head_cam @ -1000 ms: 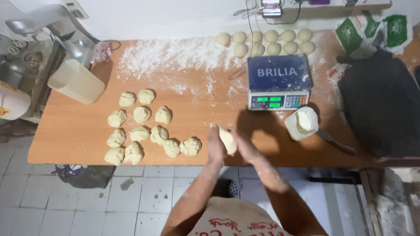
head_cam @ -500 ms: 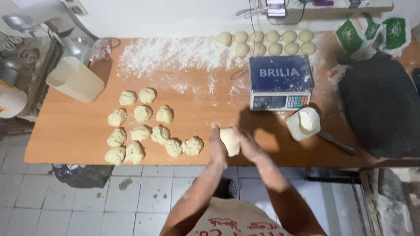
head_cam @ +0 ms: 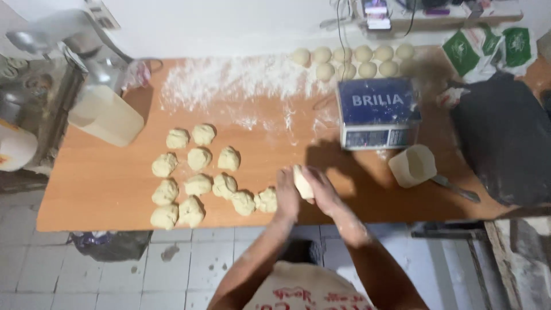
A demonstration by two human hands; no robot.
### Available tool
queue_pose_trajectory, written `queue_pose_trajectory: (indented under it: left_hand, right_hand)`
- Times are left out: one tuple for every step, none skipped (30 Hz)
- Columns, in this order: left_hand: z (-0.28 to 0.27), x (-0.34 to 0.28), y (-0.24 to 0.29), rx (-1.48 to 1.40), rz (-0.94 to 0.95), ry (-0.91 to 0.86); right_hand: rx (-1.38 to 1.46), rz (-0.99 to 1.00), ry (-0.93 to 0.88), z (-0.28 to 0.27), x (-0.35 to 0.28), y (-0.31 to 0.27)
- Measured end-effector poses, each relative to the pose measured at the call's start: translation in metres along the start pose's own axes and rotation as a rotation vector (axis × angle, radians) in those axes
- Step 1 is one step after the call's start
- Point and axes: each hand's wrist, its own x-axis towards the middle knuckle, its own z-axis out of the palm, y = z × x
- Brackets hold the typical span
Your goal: Rolling and shaping dough portions into uniform balls on a floured surface.
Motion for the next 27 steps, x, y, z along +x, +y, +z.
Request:
queue_pose_trajectory:
  left_hand:
    - [-0.011,-0.003,0.008,0.065,0.020,0.099]
    - [-0.022,-0.005,0.017,0.132,0.040,0.197]
    - [-0.020,-0.014,0.030,0.125,0.048,0.193]
    - [-0.018,-0.024,0.044,0.290,0.172,0.099]
    - [-0.019,-0.037,0.056,0.462,0.291,0.001]
    - [-0.024,-0.018,0.044,0.464,0.295,-0.006]
    - [-0.031,-0.003,0.028,0.028,0.117,-0.055]
    - [-0.036,0.013,0.012,-0.405,-0.068,-0.097]
    - [-0.037,0.003,0.029,-0.407,-0.073,-0.098]
    - [-0.037,-0.007,0.045,-0.344,-0.055,-0.076]
    - [-0.038,-0.013,0.064,-0.277,-0.028,-0.059]
    - [-0.038,-0.004,0.044,-0.274,-0.023,-0.064]
    - [-0.034,0.009,0.027,-0.196,-0.124,0.046]
    - [-0.029,0.022,0.009,-0.118,-0.225,0.157]
    - [-0.035,0.021,0.015,-0.116,-0.242,0.160]
    - [-0.040,0.021,0.020,-0.069,-0.192,0.193]
    - [-0.047,0.026,0.027,-0.021,-0.131,0.224]
    - [-0.046,0.024,0.021,-0.018,-0.136,0.224]
    - [-0.042,0.024,0.018,-0.085,-0.167,0.182]
    - [-0.038,0.023,0.016,-0.151,-0.199,0.138]
    - [-0.033,0.002,0.045,-0.144,-0.200,0.131]
    - [-0.028,-0.020,0.074,-0.118,-0.199,0.048]
    - [-0.022,-0.043,0.102,-0.103,-0.197,-0.024]
    - [-0.020,-0.027,0.091,-0.108,-0.198,-0.020]
    - [-0.019,-0.013,0.079,-0.076,-0.154,0.043]
    - [-0.018,-0.001,0.066,-0.043,-0.111,0.106]
    - [-0.016,0.021,0.027,-0.047,-0.097,0.106]
  right_hand:
    - [-0.004,0.134,-0.204,0.001,-0.008,0.005]
    - [-0.003,0.269,-0.406,0.003,-0.016,0.010]
    - [-0.008,0.259,-0.404,0.011,-0.014,0.023]
    - [-0.194,0.189,-0.305,0.019,-0.011,0.034]
    - [-0.370,0.125,-0.199,0.027,-0.012,0.048]
    - [-0.367,0.124,-0.192,0.030,-0.010,0.042]
    - [-0.330,0.083,-0.006,0.032,-0.011,0.039]
    - [-0.292,0.042,0.181,0.034,-0.013,0.036]
    - [-0.295,0.045,0.184,0.040,-0.021,0.022]
    - [-0.204,-0.011,0.248,0.046,-0.029,0.008]
    - [-0.104,-0.074,0.314,0.054,-0.034,-0.008]
    - [-0.099,-0.078,0.318,0.057,-0.042,0.002]
    - [-0.084,0.016,0.101,0.059,-0.045,0.009]
    - [-0.072,0.110,-0.117,0.060,-0.048,0.016]
    - [-0.077,0.125,-0.115,0.051,-0.041,0.013]
    - [-0.134,0.169,-0.252,0.042,-0.034,0.012]
    - [-0.184,0.202,-0.389,0.035,-0.022,0.010]
    - [-0.183,0.208,-0.388,0.034,-0.010,0.047]
    - [-0.237,0.137,-0.298,0.032,0.005,0.079]
    - [-0.289,0.065,-0.207,0.029,0.021,0.111]
    - [-0.283,0.067,-0.199,0.030,0.011,0.095]
    - [-0.287,-0.028,-0.030,0.031,0.002,0.079]
    - [-0.298,-0.125,0.125,0.031,-0.006,0.062]
    - [-0.301,-0.126,0.120,0.033,-0.005,0.051]
    - [-0.152,-0.131,0.205,0.035,-0.009,0.042]
    - [-0.002,-0.135,0.290,0.036,-0.012,0.033]
    - [0.002,-0.149,0.287,0.034,-0.010,0.039]
